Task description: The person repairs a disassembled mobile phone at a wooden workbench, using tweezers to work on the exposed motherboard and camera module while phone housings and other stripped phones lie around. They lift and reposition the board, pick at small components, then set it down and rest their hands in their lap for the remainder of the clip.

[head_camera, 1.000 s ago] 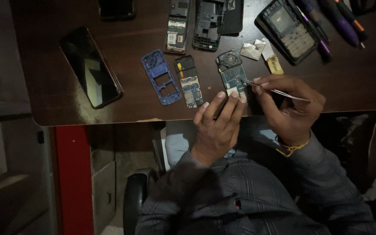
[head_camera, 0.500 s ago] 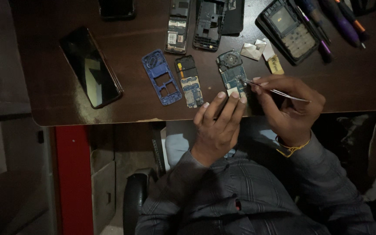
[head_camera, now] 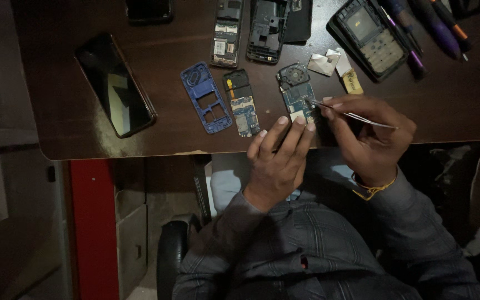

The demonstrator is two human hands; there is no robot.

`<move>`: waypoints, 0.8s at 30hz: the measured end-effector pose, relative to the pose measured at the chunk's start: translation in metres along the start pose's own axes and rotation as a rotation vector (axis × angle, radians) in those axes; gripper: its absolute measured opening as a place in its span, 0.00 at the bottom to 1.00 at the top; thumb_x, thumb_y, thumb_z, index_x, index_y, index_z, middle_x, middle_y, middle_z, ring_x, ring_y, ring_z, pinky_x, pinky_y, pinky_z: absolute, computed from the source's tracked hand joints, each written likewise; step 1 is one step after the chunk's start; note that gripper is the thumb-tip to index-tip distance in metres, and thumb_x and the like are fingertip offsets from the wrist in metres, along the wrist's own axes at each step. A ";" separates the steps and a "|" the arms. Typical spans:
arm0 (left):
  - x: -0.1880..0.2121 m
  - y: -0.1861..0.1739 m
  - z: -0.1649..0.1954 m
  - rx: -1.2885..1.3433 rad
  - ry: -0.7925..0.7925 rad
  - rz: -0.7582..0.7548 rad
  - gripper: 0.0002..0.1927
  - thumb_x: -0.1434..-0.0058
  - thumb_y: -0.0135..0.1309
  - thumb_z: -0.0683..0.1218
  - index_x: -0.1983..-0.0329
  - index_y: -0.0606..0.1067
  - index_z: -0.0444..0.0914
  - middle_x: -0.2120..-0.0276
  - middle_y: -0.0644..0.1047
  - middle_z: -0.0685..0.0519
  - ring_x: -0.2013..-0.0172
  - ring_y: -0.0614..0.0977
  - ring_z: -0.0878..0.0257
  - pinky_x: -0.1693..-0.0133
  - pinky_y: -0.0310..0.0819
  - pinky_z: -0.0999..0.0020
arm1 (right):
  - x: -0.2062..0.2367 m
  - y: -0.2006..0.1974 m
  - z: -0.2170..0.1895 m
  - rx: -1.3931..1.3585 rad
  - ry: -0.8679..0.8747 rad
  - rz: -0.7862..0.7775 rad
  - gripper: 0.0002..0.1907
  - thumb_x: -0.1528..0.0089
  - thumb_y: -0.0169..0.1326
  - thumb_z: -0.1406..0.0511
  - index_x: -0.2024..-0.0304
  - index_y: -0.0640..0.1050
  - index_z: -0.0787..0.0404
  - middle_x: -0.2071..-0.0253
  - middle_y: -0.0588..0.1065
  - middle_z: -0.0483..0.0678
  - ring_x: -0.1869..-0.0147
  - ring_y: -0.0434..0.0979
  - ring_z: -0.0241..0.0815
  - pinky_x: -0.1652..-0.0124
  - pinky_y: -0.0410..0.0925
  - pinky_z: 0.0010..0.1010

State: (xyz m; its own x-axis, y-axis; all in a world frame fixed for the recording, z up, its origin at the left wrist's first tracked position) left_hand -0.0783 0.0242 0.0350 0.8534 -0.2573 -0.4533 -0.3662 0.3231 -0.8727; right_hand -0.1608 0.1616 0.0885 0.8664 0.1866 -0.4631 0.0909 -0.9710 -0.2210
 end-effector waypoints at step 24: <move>-0.001 -0.002 0.000 -0.017 0.004 0.010 0.26 0.26 0.55 0.47 0.26 0.69 0.46 0.28 0.66 0.59 0.27 0.62 0.60 0.29 0.44 0.58 | 0.000 -0.001 0.000 0.019 0.003 -0.004 0.08 0.33 0.62 0.80 0.54 0.78 0.70 0.55 0.81 0.58 0.49 0.85 0.45 0.51 0.79 0.27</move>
State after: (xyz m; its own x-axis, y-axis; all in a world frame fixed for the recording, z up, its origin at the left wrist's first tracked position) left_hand -0.0781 0.0239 0.0375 0.8483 -0.2580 -0.4623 -0.3806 0.3098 -0.8713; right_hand -0.1610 0.1622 0.0884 0.8674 0.1899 -0.4599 0.0852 -0.9673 -0.2387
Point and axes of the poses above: each hand's wrist, its own x-axis away from the middle knuckle, its own y-axis out of the palm, z = x × y, the point moved 9 cm from there along -x, towards the middle knuckle
